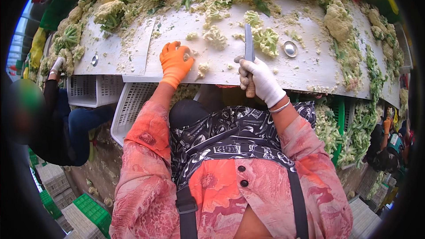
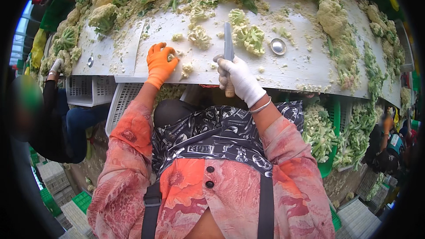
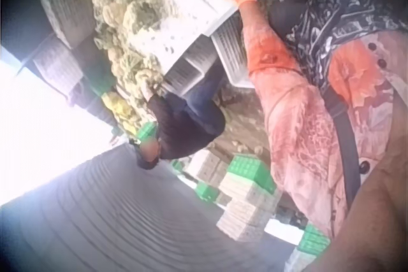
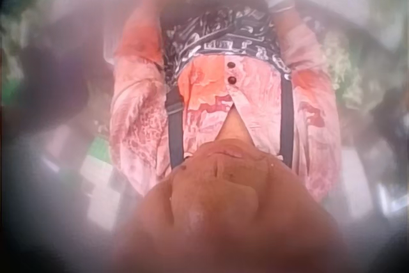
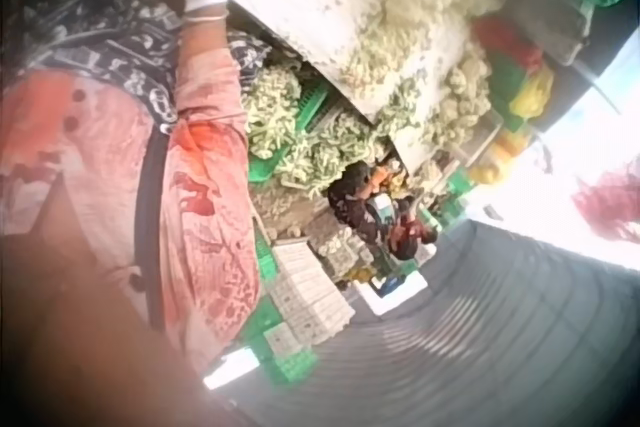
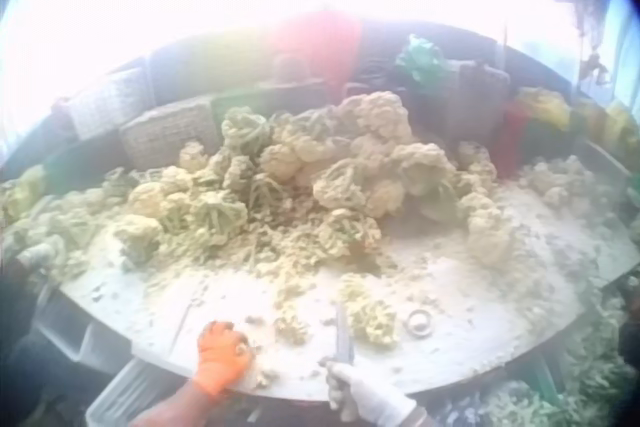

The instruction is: The person uses a knife to trim and cut cauliflower florets on a white table. They remove leaves and stems, then separate the florets, placing the cut pieces into a white basket below.

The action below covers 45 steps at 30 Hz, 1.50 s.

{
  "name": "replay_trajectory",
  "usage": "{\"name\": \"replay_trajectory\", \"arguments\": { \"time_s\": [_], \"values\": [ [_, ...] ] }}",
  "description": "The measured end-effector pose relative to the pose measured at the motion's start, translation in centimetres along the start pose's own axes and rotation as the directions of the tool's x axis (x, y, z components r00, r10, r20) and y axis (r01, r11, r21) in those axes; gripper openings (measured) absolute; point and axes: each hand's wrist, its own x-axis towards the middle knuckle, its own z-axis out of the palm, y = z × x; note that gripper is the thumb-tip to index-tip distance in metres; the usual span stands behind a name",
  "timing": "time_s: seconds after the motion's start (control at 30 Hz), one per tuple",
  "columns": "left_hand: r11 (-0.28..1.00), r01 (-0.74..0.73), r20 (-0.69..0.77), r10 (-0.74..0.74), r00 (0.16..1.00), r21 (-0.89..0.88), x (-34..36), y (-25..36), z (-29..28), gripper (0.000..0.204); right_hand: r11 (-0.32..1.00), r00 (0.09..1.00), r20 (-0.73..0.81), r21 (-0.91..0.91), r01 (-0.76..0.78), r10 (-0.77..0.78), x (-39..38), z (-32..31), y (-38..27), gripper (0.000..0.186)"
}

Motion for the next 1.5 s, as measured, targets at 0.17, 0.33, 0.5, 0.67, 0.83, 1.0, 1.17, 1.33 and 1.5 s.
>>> {"name": "replay_trajectory", "arguments": {
  "time_s": [0.17, 0.33, 0.5, 0.67, 0.83, 1.0, 1.17, 1.33, 1.5],
  "values": [
    [0.93, 0.257, -0.131, -0.23, 0.964, 0.262, -1.4, -2.7, -2.6, 0.025, 1.0, 1.0, -0.019, -0.022, 0.021, -0.021, -0.1, -0.2, 0.1, 0.028],
    [0.963, -0.271, -0.034, 0.271, 0.962, -0.001, -2.0, 2.4, -2.7, 0.05, 0.996, 1.0, -0.021, -0.083, 0.022, -0.023, 0.0, 0.4, 0.2, 0.028],
    [0.902, -0.401, 0.136, 0.383, 0.914, 0.158, -1.4, 3.1, -1.6, 0.063, 0.988, 0.998, -0.043, -0.144, 0.047, -0.054, -0.3, 0.9, 0.0, 0.027],
    [0.943, -0.295, 0.0, 0.299, 0.954, 0.152, 4.4, 2.1, -0.2, 0.058, 0.986, 0.999, -0.026, -0.161, 0.037, -0.042, 0.0, 0.9, 0.1, 0.028],
    [0.875, -0.167, 0.116, 0.128, 0.985, 0.455, 4.5, 1.7, -2.8, 0.038, 0.983, 0.997, -0.042, -0.174, 0.053, -0.061, 0.0, 0.5, 0.0, 0.029],
    [0.916, 0.141, 0.064, -0.178, 0.982, 0.375, 1.2, -4.0, -6.1, 0.041, 0.964, 1.0, -0.008, -0.263, 0.022, -0.025, -0.2, 0.4, 0.1, 0.027],
    [0.95, 0.212, 0.003, -0.219, 0.976, 0.228, -5.1, -8.2, -5.6, 0.039, 0.975, 1.0, -0.003, -0.221, 0.016, -0.017, -0.2, 0.6, 0.0, 0.031],
    [0.894, 0.272, -0.131, -0.24, 0.962, 0.357, -8.7, -7.5, -5.9, 0.041, 0.979, 0.984, -0.171, -0.205, 0.005, -0.041, -0.3, 0.2, 0.1, 0.035],
    [0.992, -0.027, 0.001, 0.027, 1.0, -0.119, -1.0, -0.9, -4.8, 0.044, 0.988, 0.982, -0.189, -0.157, -0.014, -0.016, -0.3, 0.6, 0.0, 0.044]
  ]
}}
